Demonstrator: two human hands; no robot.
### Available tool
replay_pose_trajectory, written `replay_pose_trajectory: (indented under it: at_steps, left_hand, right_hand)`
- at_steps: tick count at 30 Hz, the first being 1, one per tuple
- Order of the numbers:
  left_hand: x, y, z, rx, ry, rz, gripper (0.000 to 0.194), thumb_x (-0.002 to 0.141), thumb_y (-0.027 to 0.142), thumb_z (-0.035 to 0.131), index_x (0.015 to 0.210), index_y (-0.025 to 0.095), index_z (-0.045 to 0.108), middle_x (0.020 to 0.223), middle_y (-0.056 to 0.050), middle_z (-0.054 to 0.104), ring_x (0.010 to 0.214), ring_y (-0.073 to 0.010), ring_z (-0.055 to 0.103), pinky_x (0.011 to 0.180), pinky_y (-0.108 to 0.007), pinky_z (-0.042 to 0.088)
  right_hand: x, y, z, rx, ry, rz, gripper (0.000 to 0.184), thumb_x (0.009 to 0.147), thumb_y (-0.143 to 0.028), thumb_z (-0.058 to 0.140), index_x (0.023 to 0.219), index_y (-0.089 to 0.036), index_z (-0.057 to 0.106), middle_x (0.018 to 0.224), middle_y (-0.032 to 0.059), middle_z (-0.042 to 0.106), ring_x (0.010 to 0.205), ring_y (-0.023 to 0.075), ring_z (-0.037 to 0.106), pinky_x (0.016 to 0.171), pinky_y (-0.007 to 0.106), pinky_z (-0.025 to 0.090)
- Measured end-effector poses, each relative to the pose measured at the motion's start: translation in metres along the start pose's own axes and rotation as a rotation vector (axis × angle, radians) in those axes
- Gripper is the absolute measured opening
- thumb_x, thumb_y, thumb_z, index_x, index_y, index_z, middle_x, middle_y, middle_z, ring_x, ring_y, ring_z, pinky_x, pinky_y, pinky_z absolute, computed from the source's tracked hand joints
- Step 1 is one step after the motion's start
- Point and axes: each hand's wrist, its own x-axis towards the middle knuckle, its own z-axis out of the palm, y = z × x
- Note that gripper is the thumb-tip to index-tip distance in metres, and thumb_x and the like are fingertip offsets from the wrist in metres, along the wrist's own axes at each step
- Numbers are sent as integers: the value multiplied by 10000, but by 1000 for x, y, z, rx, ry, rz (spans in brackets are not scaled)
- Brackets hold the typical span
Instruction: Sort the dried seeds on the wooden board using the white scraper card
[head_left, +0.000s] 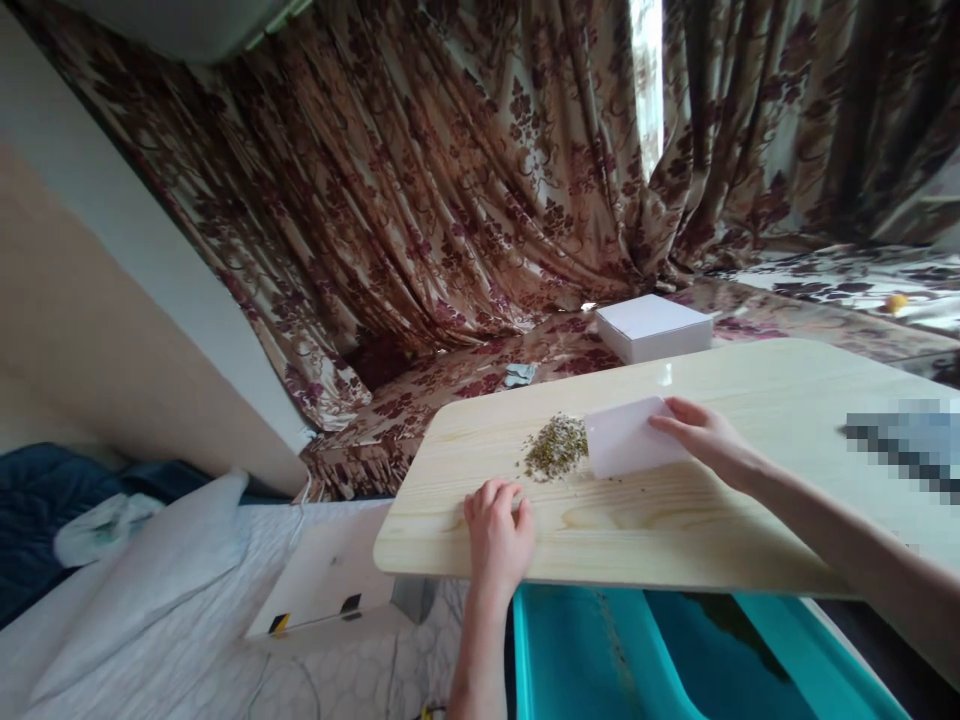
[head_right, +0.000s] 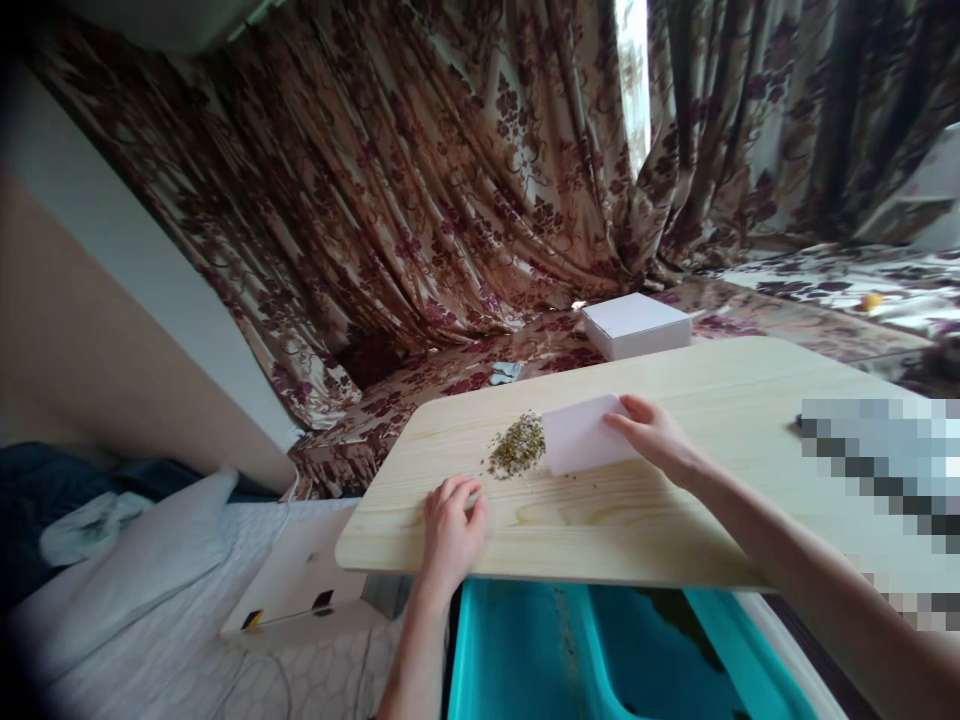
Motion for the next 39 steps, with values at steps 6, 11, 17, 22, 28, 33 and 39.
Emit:
replay_pose_trajectory:
  at_steps: [6, 11, 17, 22, 28, 33, 39]
  left_hand:
    - [0, -2, 2, -3, 0, -6, 210, 857, 227, 506, 966, 211, 685, 1015, -81, 668, 1018, -233, 599, 975, -452, 407]
    - [-1, -1, 0, 11, -10, -4, 220, 861, 235, 505, 979, 216, 688, 1049, -84, 667, 1020, -228, 601, 977, -445, 405]
    - [-2, -4, 2, 26, -14, -1, 231, 870, 262, 490, 981, 219, 687, 1077, -80, 671, 1043, -238, 602, 983, -442, 390]
    - [-1, -7, 4, 20, -13, 19, 230, 866, 263, 488, 971, 219, 688, 1060, -81, 679, 1035, -236, 604, 972, -429, 400]
    - [-2, -5, 4, 37, 9, 19, 225, 854, 249, 498, 962, 224, 694, 1060, -80, 682, 1032, -230, 612, 974, -416, 407]
    - [-3, -7, 7, 52, 30, 11, 220, 863, 261, 492, 955, 239, 690, 1068, -78, 681, 1024, -239, 620, 971, -423, 409]
    - [-3, -7, 9, 51, 30, 35, 215, 863, 252, 494, 955, 237, 688, 1054, -67, 682, 1011, -243, 623, 940, -429, 423]
  right_hand:
    - [-4, -4, -3, -13, -122, 23, 137, 593, -308, 716, 707, -233, 704, 770, 50, 742, 718, 249, 665, 619, 329, 502]
    - [-15, -6, -13, -15, -165, 64, 194, 573, -335, 739, 729, -221, 727, 755, 53, 743, 653, 232, 655, 539, 301, 473]
    - [-42, -11, -32, -14, -212, 63, 241, 592, -389, 749, 756, -215, 720, 808, 34, 750, 675, 210, 658, 541, 272, 488]
    - [-66, -19, -45, -55, -168, 79, 283, 572, -420, 767, 761, -214, 720, 807, 47, 747, 735, 244, 669, 583, 295, 514]
    - [-89, -23, -57, -124, -126, 104, 384, 521, -517, 781, 765, -226, 722, 845, 72, 751, 821, 297, 675, 655, 340, 552]
    - [-111, -33, -60, -147, -136, 156, 413, 498, -543, 784, 778, -244, 731, 912, 86, 757, 813, 320, 684, 645, 361, 575]
    - [-102, -36, -61, -139, 8, 40, 408, 518, -537, 784, 809, -254, 739, 975, 86, 759, 892, 320, 691, 719, 356, 582]
